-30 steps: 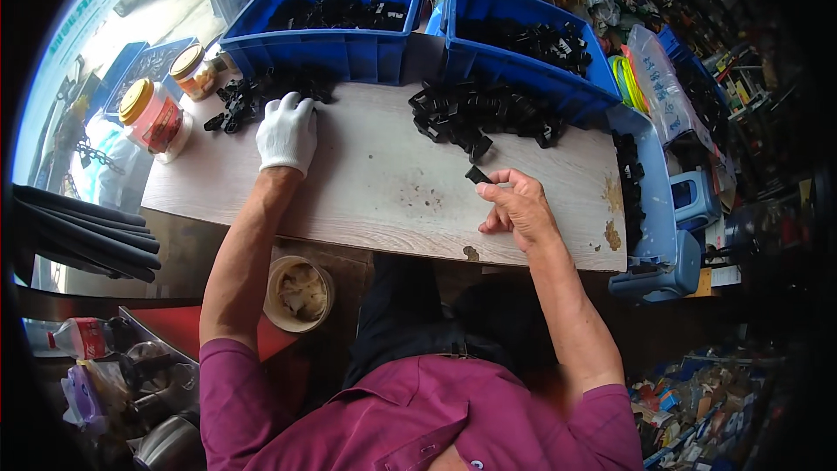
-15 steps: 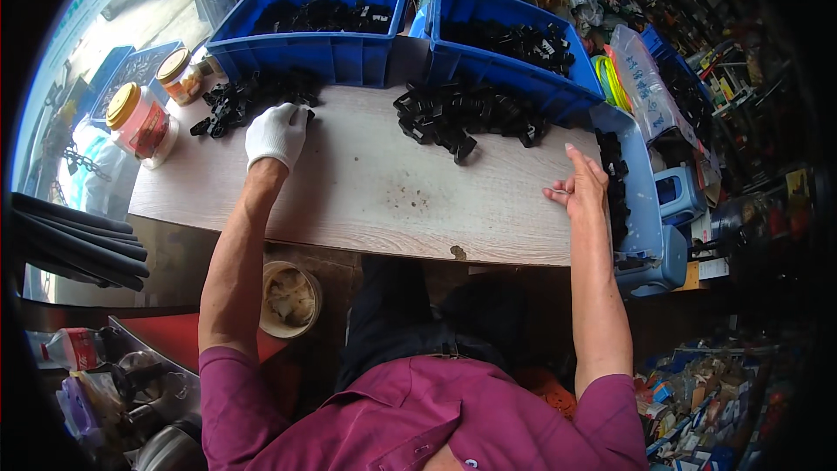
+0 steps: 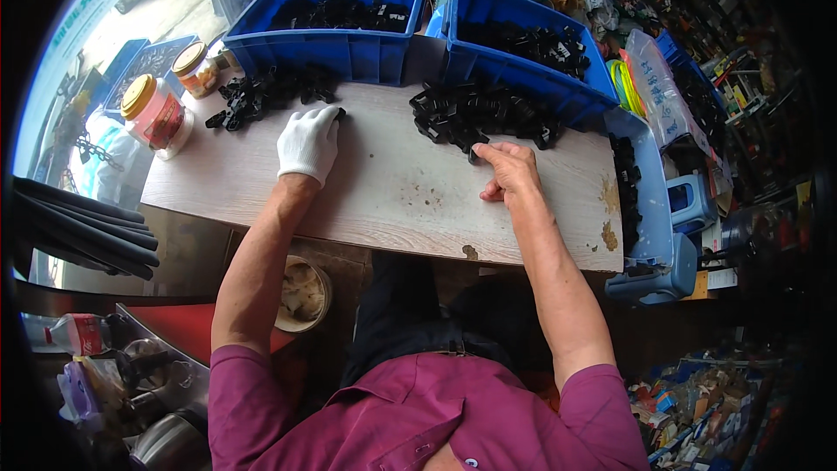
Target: Assembling small black plastic components by hand at a workbench.
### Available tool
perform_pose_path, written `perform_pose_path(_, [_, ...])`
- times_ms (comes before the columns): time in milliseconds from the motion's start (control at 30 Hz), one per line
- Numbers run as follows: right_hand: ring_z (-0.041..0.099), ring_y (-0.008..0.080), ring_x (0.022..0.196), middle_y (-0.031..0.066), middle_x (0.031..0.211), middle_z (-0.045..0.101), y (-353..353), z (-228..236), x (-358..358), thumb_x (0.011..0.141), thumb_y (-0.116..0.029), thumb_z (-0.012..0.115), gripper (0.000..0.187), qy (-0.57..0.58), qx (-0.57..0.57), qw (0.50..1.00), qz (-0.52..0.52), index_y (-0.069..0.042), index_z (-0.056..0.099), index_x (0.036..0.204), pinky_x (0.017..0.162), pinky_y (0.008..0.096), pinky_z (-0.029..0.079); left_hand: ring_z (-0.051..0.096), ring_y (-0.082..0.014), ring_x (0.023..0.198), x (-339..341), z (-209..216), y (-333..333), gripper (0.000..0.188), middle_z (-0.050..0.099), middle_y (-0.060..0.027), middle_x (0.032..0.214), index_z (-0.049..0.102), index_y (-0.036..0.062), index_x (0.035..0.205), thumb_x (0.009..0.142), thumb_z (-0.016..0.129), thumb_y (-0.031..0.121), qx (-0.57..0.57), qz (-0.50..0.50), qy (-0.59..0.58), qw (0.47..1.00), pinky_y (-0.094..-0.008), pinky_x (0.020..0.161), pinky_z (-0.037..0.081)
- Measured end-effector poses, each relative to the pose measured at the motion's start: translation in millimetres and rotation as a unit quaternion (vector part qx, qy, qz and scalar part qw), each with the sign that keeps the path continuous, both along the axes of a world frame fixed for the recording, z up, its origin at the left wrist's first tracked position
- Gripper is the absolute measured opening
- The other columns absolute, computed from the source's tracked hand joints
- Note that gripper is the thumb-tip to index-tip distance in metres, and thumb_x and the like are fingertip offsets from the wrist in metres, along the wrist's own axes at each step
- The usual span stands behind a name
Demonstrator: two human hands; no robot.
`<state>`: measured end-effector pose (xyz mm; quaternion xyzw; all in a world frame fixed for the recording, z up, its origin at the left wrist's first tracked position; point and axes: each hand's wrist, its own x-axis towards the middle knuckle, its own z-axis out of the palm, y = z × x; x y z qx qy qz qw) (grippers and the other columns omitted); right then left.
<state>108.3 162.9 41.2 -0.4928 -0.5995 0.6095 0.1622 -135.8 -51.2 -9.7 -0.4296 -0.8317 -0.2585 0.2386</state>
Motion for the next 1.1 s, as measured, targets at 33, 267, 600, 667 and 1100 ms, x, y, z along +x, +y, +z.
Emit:
perform_pose_path(33, [0.051,0.0125,0.039,0.0023,0.063,0.057,0,-2,0,0.087,-0.029,0.082,0.033,0.000,0.000,1.000,0.001,-0.002,0.067,0.102,0.043,0.0367,0.057,0.067,-0.0321,0.093,4,0,0,0.016,0.074,-0.0064,0.100,0.072,0.0155,0.107,0.092,0.065,0.014,0.004,-0.025,0.007,1.000,-0.0439,0.078,0.057])
perform_pose_path(267, [0.052,0.0115,0.041,0.0027,0.067,0.062,-5,0,23,0.086,-0.020,0.079,0.021,0.002,0.014,0.997,0.078,-0.005,0.067,0.093,0.043,0.0315,0.054,0.070,-0.0383,0.096,62,7,5,0.025,0.074,-0.0163,0.103,0.071,0.0077,0.115,0.090,0.067,0.010,0.099,-0.132,-0.167,0.972,-0.0435,0.085,0.056])
perform_pose_path(600, [0.051,0.0095,0.043,0.0021,0.064,0.059,-17,1,33,0.082,-0.007,0.079,0.034,0.010,0.082,0.991,0.108,0.001,0.063,0.111,0.044,0.0294,0.052,0.069,-0.0362,0.101,129,20,45,0.028,0.073,-0.0153,0.110,0.070,0.0068,0.118,0.091,0.067,0.010,0.127,-0.250,-0.207,0.937,-0.0428,0.087,0.056])
perform_pose_path(667, [0.050,0.0095,0.043,0.0019,0.064,0.059,-15,-1,32,0.082,-0.006,0.078,0.038,0.012,0.089,0.990,0.112,0.002,0.063,0.116,0.044,0.0296,0.052,0.068,-0.0350,0.102,131,19,55,0.026,0.073,-0.0131,0.112,0.071,0.0094,0.117,0.091,0.065,0.010,0.093,-0.261,-0.197,0.941,-0.0425,0.088,0.056])
perform_pose_path(1100, [0.049,0.0110,0.046,-0.0011,0.058,0.051,-10,-11,29,0.077,0.008,0.061,0.030,-0.011,0.076,0.988,0.137,0.003,0.068,0.107,0.042,0.0305,0.046,0.069,-0.0314,0.101,125,18,90,0.036,0.072,-0.0069,0.112,0.073,0.0106,0.117,0.082,0.067,0.007,-0.043,-0.409,-0.052,0.910,-0.0406,0.087,0.057])
